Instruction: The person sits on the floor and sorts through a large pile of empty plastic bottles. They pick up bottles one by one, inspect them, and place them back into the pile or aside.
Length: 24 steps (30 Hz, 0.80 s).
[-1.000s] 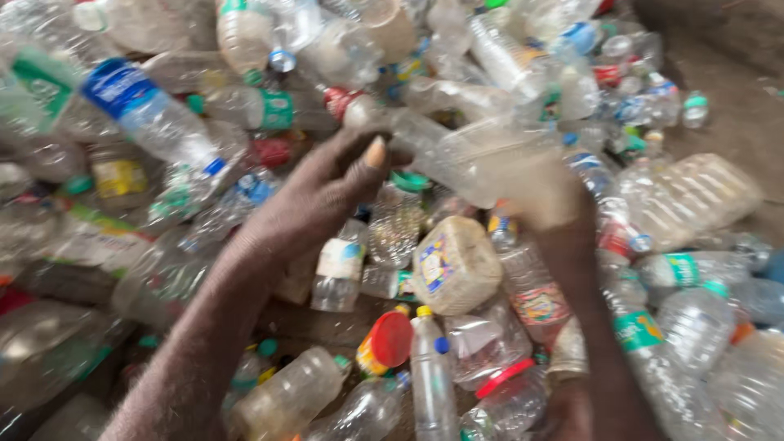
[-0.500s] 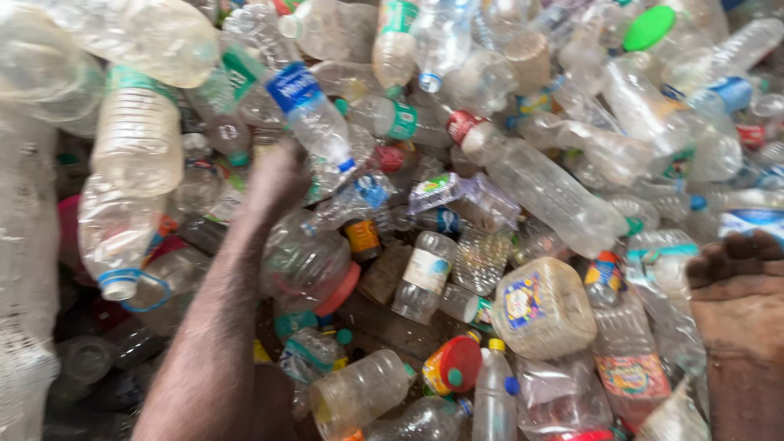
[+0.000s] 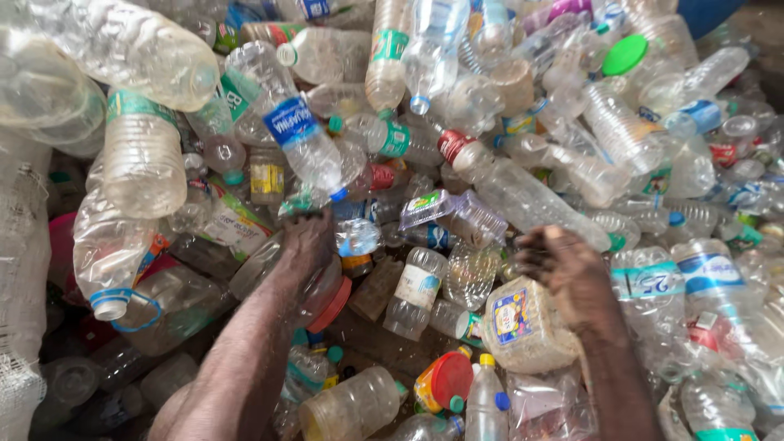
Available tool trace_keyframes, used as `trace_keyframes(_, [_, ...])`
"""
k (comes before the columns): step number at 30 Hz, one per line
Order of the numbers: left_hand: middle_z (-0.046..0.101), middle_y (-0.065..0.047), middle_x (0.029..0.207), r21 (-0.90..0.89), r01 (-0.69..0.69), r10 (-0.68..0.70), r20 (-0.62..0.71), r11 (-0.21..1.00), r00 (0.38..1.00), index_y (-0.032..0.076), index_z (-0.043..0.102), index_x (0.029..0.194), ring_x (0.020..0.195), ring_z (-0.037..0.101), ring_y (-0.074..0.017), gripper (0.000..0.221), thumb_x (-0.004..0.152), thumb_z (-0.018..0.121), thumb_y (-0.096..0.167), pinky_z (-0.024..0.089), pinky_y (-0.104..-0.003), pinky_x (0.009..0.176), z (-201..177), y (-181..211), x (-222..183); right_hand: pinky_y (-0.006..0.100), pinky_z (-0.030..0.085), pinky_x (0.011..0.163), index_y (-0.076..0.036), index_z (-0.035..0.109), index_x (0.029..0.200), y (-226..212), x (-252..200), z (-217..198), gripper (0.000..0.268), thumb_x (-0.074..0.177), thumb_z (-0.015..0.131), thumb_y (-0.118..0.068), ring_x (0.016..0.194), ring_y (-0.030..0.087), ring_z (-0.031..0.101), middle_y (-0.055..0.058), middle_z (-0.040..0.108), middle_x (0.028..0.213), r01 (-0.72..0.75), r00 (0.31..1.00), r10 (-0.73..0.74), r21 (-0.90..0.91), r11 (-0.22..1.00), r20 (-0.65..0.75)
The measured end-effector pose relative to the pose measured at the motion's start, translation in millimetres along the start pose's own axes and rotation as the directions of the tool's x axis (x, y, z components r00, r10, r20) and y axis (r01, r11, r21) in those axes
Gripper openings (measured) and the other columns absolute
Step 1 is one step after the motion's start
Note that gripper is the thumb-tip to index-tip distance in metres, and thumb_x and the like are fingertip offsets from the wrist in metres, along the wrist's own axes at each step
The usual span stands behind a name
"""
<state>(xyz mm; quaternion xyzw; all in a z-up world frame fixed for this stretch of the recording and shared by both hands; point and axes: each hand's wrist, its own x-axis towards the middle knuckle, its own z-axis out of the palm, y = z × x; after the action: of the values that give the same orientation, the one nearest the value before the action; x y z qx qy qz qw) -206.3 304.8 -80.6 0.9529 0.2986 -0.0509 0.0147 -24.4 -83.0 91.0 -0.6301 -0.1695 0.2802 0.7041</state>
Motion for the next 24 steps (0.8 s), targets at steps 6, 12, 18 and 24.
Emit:
trace_keyframes(6, [0.069, -0.010, 0.130, -0.802, -0.112, 0.434, 0.195, 0.587, 0.880, 0.014, 0.059, 0.139, 0.116, 0.066, -0.0245, 0.066, 0.085, 0.067, 0.053, 0.051, -0.047, 0.103, -79.2, 39.5, -14.7, 0.037, 0.060, 0.081, -0.005, 0.067, 0.129, 13.1, 5.6, 36.4, 0.047, 0.096, 0.060, -0.039, 0.095, 0.018, 0.073, 0.010, 0.075, 0.112, 0.065, 0.995, 0.007, -0.686, 0.725, 0.102])
trace_keyframes(12, [0.061, -0.016, 0.144, -0.920, 0.386, 0.763, 0.295, 0.065, 0.575, 0.003, 0.052, 0.146, 0.124, 0.059, -0.0273, 0.078, 0.094, 0.052, 0.061, 0.047, -0.046, 0.107, -141.7, 93.4, -58.7, 0.035, 0.063, 0.079, -0.012, 0.043, 0.145, 16.2, 1.0, 43.5, 0.064, 0.092, 0.060, -0.044, 0.091, 0.015, 0.069, 0.002, 0.066, 0.113, -0.020, 0.973, 0.071, -0.227, 0.974, 0.219])
trace_keyframes(18, [0.059, -0.008, 0.149, -0.951, 0.133, 0.690, 0.294, 0.278, 0.662, 0.005, 0.051, 0.149, 0.132, 0.055, -0.0181, 0.086, 0.093, 0.046, 0.069, 0.044, -0.039, 0.111, -163.9, 101.8, -70.0, 0.028, 0.056, 0.061, -0.010, 0.055, 0.135, -4.1, -11.5, 29.0, 0.060, 0.093, 0.066, -0.051, 0.076, 0.011, 0.065, 0.000, 0.068, 0.092, -0.104, 0.988, 0.118, -0.135, 0.985, 0.098])
trace_keyframes(24, [0.072, -0.016, 0.127, -0.871, -0.140, 0.583, 0.188, 0.471, 0.790, 0.008, 0.052, 0.144, 0.106, 0.073, -0.0287, 0.078, 0.086, 0.064, 0.058, 0.060, -0.044, 0.090, -153.8, 58.8, -57.4, 0.029, 0.051, 0.063, -0.011, 0.053, 0.134, -41.9, -25.1, -6.7, 0.060, 0.088, 0.074, -0.043, 0.077, 0.012, 0.063, 0.001, 0.066, 0.092, 0.102, 0.994, -0.110, -0.420, 0.902, 0.006])
